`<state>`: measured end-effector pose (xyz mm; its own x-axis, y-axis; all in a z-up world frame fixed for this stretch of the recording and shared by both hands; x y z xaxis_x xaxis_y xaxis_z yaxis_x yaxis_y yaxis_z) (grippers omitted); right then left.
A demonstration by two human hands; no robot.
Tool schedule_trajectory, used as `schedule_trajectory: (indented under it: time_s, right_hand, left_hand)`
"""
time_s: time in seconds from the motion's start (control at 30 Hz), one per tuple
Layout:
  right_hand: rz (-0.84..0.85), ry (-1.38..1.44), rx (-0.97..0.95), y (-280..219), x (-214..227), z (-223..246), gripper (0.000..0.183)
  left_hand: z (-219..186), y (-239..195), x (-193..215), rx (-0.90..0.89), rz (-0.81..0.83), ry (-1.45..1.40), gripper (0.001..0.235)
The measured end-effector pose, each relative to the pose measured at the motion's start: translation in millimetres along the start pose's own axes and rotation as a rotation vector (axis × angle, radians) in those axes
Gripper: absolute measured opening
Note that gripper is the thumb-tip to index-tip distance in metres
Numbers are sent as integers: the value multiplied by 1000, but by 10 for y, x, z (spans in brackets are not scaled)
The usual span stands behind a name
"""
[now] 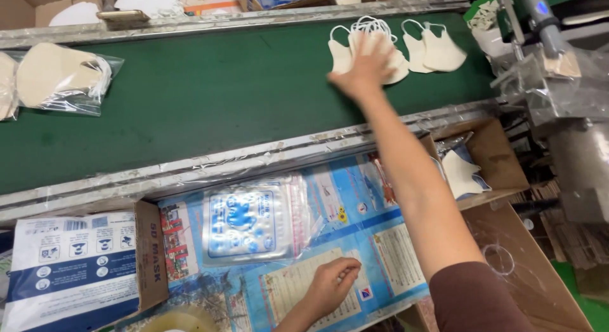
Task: Packing individual face masks into plastic pouches and arranging them on a conveyor belt in a factory setting.
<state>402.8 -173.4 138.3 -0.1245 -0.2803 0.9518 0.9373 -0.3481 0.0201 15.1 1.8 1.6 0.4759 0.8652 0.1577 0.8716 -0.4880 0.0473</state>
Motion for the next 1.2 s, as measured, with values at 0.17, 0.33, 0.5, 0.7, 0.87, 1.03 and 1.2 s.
schedule_trajectory:
  time_s: [0.17, 0.33, 0.5, 0.7, 0.87, 1.03, 1.2]
  right_hand:
    - [46, -68, -23, 530, -292, -534, 72]
    - [-131, -234, 337, 539, -322, -880, 51]
    - [411, 1032, 583, -1102, 607, -853, 44]
    - [662, 1176, 356, -2944, 89, -1562, 57]
    - [629, 902, 581, -3502, 249, -1338, 73]
    - [565, 781, 437, -3779, -329, -1605, 89]
    - [717, 1017, 133, -3835, -596, -2220, 52]
  left_hand:
    - [-121, 62, 85, 34, 22, -20, 15]
    - [-12, 57, 38, 9, 13, -26, 15]
    - [50, -73, -81, 282, -172, -272, 47]
    - [-404, 87, 796, 64, -424, -530, 95]
    - [-268, -153, 579, 275, -175, -101, 46]
    - [-305, -367, 486, 79, -180, 144, 77]
    - [-111, -469, 483, 100, -84, 260, 81]
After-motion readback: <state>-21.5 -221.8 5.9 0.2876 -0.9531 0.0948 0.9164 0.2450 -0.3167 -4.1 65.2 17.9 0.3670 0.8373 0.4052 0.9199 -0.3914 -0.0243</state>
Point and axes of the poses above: each hand's wrist, its own y-axis towards the middle knuckle, its own x-axis out of the back of the hand, z = x × y, the point moved 1 cm from there along y, towards the middle knuckle, and after that the axes turned 8 degrees about y, right-handed, at the moved point
